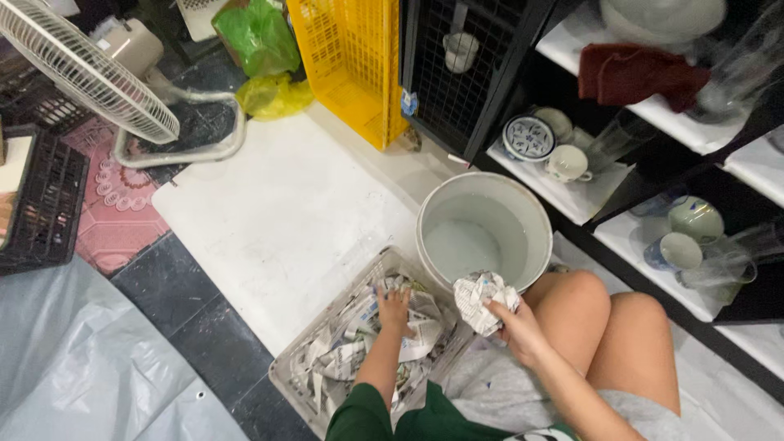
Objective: The person washes small ceramic bowls and cups in a bucket of water, then dries them with a cloth and wraps them in newspaper. The person handles each item one at a time, rinsing, drying, and wrapping before placing the wrapped items into a basket.
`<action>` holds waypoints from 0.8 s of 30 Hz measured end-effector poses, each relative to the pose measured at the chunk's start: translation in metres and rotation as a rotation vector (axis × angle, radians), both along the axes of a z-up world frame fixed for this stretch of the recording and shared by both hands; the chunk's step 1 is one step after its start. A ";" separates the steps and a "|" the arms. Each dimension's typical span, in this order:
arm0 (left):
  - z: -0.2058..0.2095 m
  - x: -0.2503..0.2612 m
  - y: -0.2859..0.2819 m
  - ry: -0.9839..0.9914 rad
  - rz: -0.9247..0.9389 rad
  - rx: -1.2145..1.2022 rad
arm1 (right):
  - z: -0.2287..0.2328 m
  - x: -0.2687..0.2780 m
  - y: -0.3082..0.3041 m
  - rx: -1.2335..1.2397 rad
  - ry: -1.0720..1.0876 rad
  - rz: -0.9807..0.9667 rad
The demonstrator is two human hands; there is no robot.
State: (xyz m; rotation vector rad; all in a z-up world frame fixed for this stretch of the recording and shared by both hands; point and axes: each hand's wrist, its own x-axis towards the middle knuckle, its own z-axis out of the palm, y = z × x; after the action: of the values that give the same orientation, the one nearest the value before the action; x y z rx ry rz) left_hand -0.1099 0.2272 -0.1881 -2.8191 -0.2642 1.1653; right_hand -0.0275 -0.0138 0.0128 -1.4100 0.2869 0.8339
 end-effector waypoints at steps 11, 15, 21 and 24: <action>-0.024 0.010 -0.004 -0.119 -0.093 -0.020 | 0.005 -0.001 0.009 -0.090 0.021 0.019; -0.025 0.018 0.008 -0.091 0.297 -0.321 | 0.010 -0.002 0.006 -0.092 0.037 -0.005; -0.035 0.021 0.024 -0.012 0.548 -0.425 | 0.004 0.002 0.003 -0.014 0.019 -0.033; -0.039 0.017 0.018 0.084 0.393 -0.273 | 0.003 0.003 0.009 -0.083 0.024 -0.025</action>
State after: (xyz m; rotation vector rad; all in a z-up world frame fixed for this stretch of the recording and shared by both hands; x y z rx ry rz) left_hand -0.0930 0.2451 -0.2270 -3.0288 -0.7325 1.4928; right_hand -0.0248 -0.0052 0.0160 -1.4720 0.3604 0.8265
